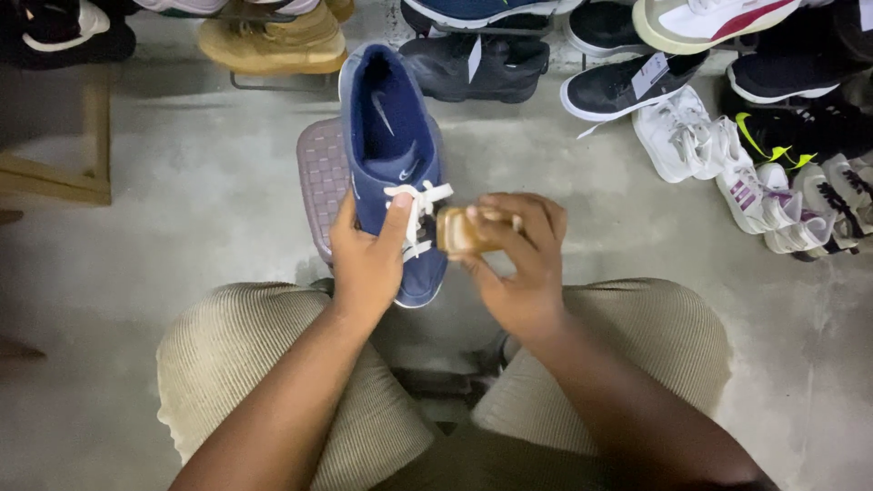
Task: Cleaning a blue sneaker by scrubbing the midsole and upper with a handheld brush
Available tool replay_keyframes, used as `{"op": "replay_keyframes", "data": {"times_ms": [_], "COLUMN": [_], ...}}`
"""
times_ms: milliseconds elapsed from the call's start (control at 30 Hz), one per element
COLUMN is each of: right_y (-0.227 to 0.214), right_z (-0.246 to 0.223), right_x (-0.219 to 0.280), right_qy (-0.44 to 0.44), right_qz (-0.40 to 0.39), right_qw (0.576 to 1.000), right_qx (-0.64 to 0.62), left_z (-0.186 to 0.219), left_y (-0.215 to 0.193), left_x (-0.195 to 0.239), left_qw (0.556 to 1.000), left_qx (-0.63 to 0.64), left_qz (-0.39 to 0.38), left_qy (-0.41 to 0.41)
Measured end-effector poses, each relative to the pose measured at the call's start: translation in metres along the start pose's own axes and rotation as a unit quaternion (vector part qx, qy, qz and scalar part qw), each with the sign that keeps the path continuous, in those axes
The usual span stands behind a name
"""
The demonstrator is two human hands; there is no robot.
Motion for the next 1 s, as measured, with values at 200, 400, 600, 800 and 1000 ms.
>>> {"op": "replay_keyframes", "data": {"times_ms": [200, 400, 600, 800, 1000], "right_y": [0.006, 0.002, 0.001, 0.003, 0.005], "right_z": [-0.006, 0.006, -0.007, 0.012, 0.002], "right_x": [0.005, 0.006, -0.003, 0.002, 0.01], "right_qy": [-0.103, -0.052, -0.075, -0.028, -0.128], "right_qz": [-0.005, -0.006, 0.0, 0.012, 0.001], "right_qw": [0.995, 0.998, 0.997, 0.999, 0.991], "right_qx": [-0.005, 0.025, 0.032, -0.023, 0.047], "left_z": [0.011, -0.007, -0.005, -0.013, 0.023], "left_y": [0.0, 0.001, -0.002, -0.007, 0.0], "left_x": [0.0, -0.005, -0.003, -0.001, 0.005], "left_qw": [0.999, 1.0, 0.998, 0.995, 0.988], "left_qx": [-0.014, -0.021, -0.035, -0.041, -0.03], "left_qz": [0.014, 0.005, 0.016, 0.008, 0.035], "left_qy": [-0.032, -0.022, -0.045, -0.091, -0.149]}}
Point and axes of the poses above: each hand's wrist, its own x-axis away from the middle knuckle, its own y-axis out of the palm, z = x × y, the point moved 6 cm from there along -x, towards the middle knuckle, and after that the axes turned 8 degrees about z, right-handed, at the moved point
